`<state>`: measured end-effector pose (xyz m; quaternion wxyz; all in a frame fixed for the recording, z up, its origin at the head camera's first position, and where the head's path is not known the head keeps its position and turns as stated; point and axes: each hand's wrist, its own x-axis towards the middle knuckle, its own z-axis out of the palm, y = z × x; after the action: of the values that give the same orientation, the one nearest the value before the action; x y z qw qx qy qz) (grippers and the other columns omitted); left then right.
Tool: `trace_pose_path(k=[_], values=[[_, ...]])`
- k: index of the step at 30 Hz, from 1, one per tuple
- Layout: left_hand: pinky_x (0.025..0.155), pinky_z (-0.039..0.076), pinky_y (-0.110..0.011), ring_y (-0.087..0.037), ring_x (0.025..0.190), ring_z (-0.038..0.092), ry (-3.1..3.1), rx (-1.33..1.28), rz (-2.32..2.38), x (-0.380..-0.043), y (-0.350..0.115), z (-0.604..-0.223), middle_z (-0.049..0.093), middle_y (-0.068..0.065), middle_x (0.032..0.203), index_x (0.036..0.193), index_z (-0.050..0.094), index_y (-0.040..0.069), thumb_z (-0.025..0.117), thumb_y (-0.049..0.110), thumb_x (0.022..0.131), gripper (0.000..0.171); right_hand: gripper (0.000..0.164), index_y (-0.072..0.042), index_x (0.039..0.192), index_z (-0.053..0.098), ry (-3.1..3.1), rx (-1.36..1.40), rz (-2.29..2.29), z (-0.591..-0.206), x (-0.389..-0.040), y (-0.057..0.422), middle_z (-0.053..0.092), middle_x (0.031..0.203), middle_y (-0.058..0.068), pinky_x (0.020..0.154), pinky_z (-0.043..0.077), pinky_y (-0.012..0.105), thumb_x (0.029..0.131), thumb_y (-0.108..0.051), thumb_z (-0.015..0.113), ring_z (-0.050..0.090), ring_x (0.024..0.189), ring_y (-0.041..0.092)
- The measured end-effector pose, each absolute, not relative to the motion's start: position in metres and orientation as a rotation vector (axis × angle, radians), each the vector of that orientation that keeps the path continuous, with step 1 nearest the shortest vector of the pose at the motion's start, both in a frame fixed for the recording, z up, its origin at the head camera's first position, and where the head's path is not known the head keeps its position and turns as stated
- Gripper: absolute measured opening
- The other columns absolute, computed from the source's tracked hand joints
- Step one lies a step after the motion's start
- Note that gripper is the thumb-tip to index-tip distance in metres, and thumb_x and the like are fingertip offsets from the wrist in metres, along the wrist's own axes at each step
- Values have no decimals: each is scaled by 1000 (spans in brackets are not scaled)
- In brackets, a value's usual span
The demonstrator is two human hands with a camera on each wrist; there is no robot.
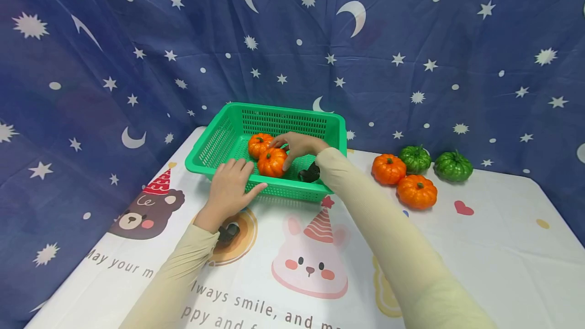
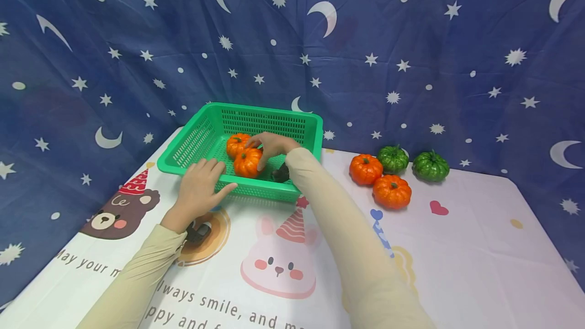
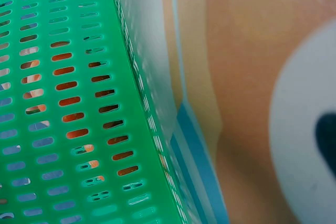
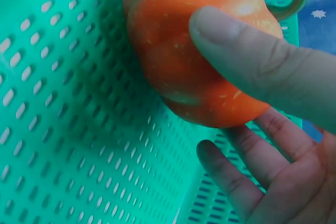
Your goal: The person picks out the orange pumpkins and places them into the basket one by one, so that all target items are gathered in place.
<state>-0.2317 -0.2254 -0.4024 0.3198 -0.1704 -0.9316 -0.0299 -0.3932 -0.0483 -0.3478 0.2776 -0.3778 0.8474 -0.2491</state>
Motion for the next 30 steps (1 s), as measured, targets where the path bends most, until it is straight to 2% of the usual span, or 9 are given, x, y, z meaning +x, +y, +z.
trace_pose_path(k=[9,14,21,30], values=[[66,39,-38,-29,76,50,-2430,-447,-68,-231,-225,-402,55,-12,85,93,55,2,10,71,89,82,69,-15,135,48,2209,-1035,-625,-345,-385,-57,39,147,10,108,36,41,74,-2,77,35,137,26],[66,39,-38,-29,77,50,-2423,-445,-70,-232,-225,-403,55,-12,85,94,55,2,10,70,90,82,71,-12,136,44,2157,-1008,-655,-347,-386,-58,39,148,8,108,36,39,74,2,76,34,138,25],[64,37,-37,-28,74,48,-2412,-450,-79,-232,-225,-404,52,-11,81,92,53,3,11,71,90,80,59,-5,122,45,2120,-929,-729,-350,-387,-57,37,147,11,105,40,37,73,6,75,36,137,30],[66,38,-38,-29,77,49,-2453,-443,-90,-232,-225,-404,53,-11,83,93,53,3,11,71,89,81,56,-6,122,50,2107,-938,-727,-351,-388,-55,43,143,10,103,42,35,73,11,72,39,135,27]])
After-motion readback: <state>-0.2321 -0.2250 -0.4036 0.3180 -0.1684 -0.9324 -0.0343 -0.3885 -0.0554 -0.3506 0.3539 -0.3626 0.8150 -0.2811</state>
